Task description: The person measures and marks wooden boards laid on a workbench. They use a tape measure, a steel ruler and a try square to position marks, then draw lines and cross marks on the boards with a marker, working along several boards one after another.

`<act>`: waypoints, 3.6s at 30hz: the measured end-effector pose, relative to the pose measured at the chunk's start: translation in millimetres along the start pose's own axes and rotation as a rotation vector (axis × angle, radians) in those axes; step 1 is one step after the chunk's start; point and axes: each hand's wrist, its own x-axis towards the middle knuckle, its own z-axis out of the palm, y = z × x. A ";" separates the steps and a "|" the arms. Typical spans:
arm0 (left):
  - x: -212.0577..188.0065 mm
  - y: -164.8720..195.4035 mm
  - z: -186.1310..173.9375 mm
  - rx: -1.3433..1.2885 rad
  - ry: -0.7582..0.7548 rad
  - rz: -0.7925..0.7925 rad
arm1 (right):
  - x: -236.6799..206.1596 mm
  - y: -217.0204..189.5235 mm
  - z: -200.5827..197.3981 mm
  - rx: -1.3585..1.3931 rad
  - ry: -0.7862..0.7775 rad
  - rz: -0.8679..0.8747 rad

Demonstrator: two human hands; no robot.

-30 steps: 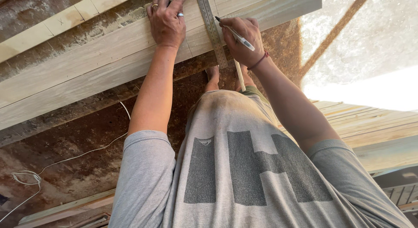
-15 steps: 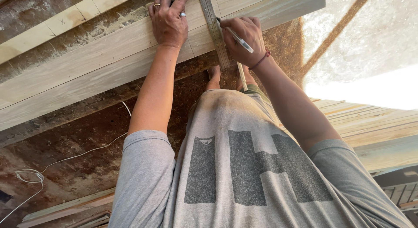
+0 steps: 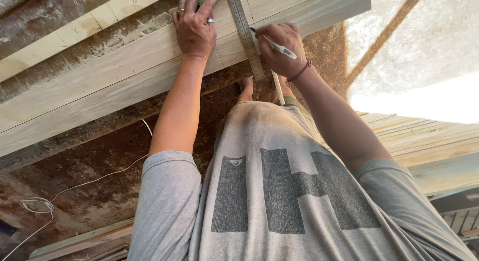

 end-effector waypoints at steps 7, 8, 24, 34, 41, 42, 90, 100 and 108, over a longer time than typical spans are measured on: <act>-10.5 -39.0 -13.6 -0.078 -0.064 -0.082 | -7.9 -3.6 -5.6 0.011 0.052 0.037; -15.3 -50.6 -23.1 -0.050 -0.051 -0.081 | -8.8 -5.6 -5.3 0.019 0.042 0.041; -40.3 -101.1 -71.5 -0.130 0.004 -0.062 | 9.9 -70.1 50.8 0.095 -0.101 -0.058; -47.1 -100.8 -65.4 -0.025 0.063 -0.054 | 19.6 -77.6 72.2 0.058 -0.137 -0.103; -50.4 -107.6 -55.3 -0.037 0.066 -0.055 | 21.6 -75.7 82.6 -0.010 -0.147 -0.113; -50.6 -107.1 -55.8 -0.026 0.069 -0.042 | 21.4 -75.6 83.1 -0.012 -0.145 -0.111; -42.5 -99.5 -67.1 -0.021 0.076 -0.020 | 44.6 -57.6 89.1 0.067 -0.137 -0.084; -47.8 -107.9 -59.2 0.022 0.035 -0.063 | 34.7 -59.1 89.9 0.073 -0.135 -0.131; -45.2 -112.7 -59.9 -0.028 -0.010 -0.043 | 32.0 -65.8 92.9 0.107 -0.088 0.027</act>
